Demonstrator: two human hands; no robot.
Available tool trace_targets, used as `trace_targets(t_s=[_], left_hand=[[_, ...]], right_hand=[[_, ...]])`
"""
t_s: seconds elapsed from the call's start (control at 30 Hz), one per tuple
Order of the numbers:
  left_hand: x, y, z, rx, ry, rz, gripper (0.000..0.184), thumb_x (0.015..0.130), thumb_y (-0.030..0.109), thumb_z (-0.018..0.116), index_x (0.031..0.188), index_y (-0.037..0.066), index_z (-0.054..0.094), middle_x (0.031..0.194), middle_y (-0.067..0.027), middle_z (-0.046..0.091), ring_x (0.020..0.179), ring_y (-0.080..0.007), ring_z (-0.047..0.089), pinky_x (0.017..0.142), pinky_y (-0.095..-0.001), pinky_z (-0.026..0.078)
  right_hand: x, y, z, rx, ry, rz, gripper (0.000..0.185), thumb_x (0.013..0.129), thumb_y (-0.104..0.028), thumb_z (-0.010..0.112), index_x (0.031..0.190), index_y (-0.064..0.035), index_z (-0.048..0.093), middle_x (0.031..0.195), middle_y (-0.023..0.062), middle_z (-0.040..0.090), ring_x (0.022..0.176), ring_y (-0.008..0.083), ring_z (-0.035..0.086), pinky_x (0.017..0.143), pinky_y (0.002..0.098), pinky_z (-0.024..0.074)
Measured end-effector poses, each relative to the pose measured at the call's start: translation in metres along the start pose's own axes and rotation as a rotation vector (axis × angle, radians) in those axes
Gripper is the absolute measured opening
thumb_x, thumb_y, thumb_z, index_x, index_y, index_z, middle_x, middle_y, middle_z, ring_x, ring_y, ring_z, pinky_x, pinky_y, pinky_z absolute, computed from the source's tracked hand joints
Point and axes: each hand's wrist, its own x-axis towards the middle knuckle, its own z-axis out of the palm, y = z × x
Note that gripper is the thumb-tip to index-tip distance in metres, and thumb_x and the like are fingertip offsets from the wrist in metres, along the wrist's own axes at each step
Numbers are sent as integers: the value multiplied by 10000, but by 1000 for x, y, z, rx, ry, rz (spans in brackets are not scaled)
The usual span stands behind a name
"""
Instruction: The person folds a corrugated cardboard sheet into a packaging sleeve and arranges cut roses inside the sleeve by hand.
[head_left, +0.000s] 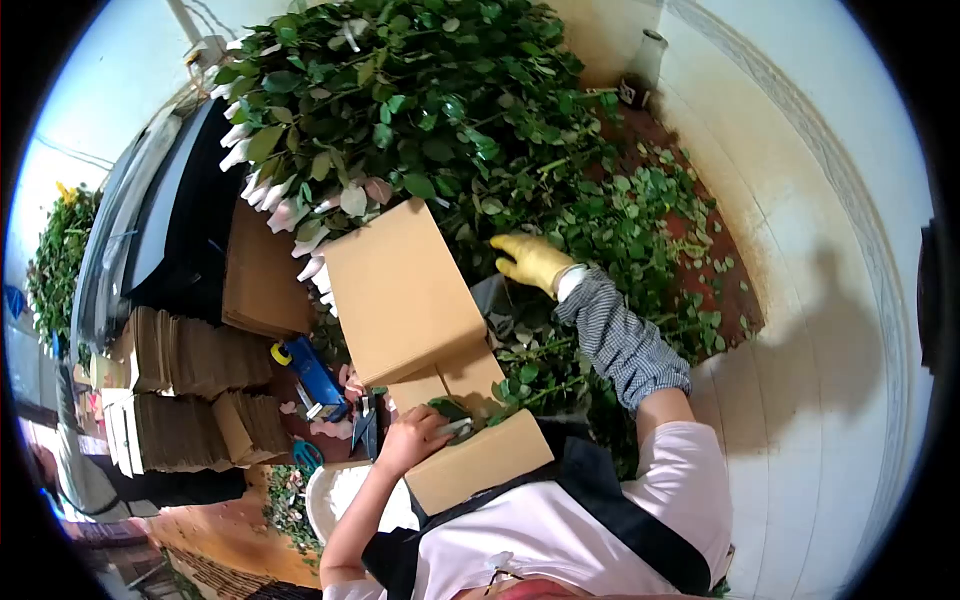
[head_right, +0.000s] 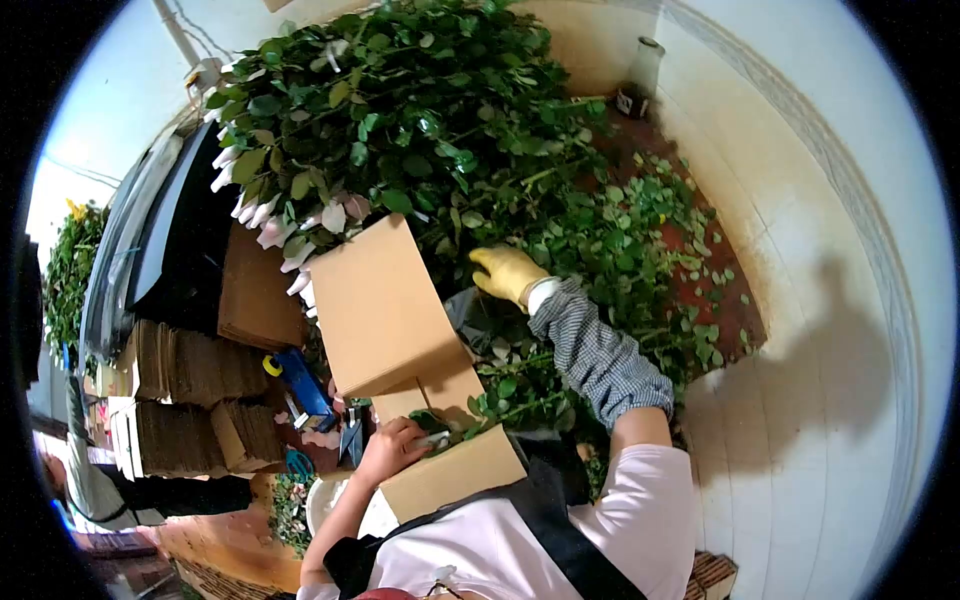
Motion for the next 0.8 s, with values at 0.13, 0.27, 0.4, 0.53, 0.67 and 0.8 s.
trace_targets(t_s=[0.13,0.27,0.4,0.53,0.67,0.8], left_hand=[[-5,-9,13,-180,26,-179,227,757,121,766,921,25,643,920,-150,633,877,-359,656,758,-409,547],[-20,-27,38,-424,138,-255,264,792,122,795,1001,21,668,964,-146,659,871,-321,665,754,-373,540],[-13,-17,26,-420,121,-225,236,822,133,796,982,2,682,986,-156,668,919,-326,662,792,-377,536],[-10,-16,21,-398,100,-234,245,823,160,804,979,9,691,969,-160,663,896,-334,664,772,-385,539],[-11,-17,24,-378,107,-196,251,823,164,801,986,16,682,973,-163,645,888,-337,659,759,-380,538],[-10,-22,28,-335,112,-170,246,816,162,794,973,20,669,976,-168,637,885,-366,646,771,-406,526]], right_hand=[[47,-41,-69,428,293,-128,481,973,-233,615,1412,-63,516,1362,151,610,1254,308,581,1074,393,458],[133,-91,-124,393,509,-430,453,997,-151,602,1428,-56,500,1363,145,603,1265,245,581,1092,356,453],[235,-147,-190,-151,951,-556,344,930,-190,680,1265,-143,624,710,62,584,685,186,574,727,412,522],[294,-149,-209,-577,256,164,285,781,-234,774,1035,-105,752,926,78,744,930,242,710,896,371,523],[286,-130,-133,-768,290,210,159,826,-207,703,964,-180,776,1037,33,755,1032,226,703,931,372,475],[255,-96,-117,-872,328,53,166,899,-164,633,1013,-182,754,1026,23,755,1027,215,701,998,383,431]])
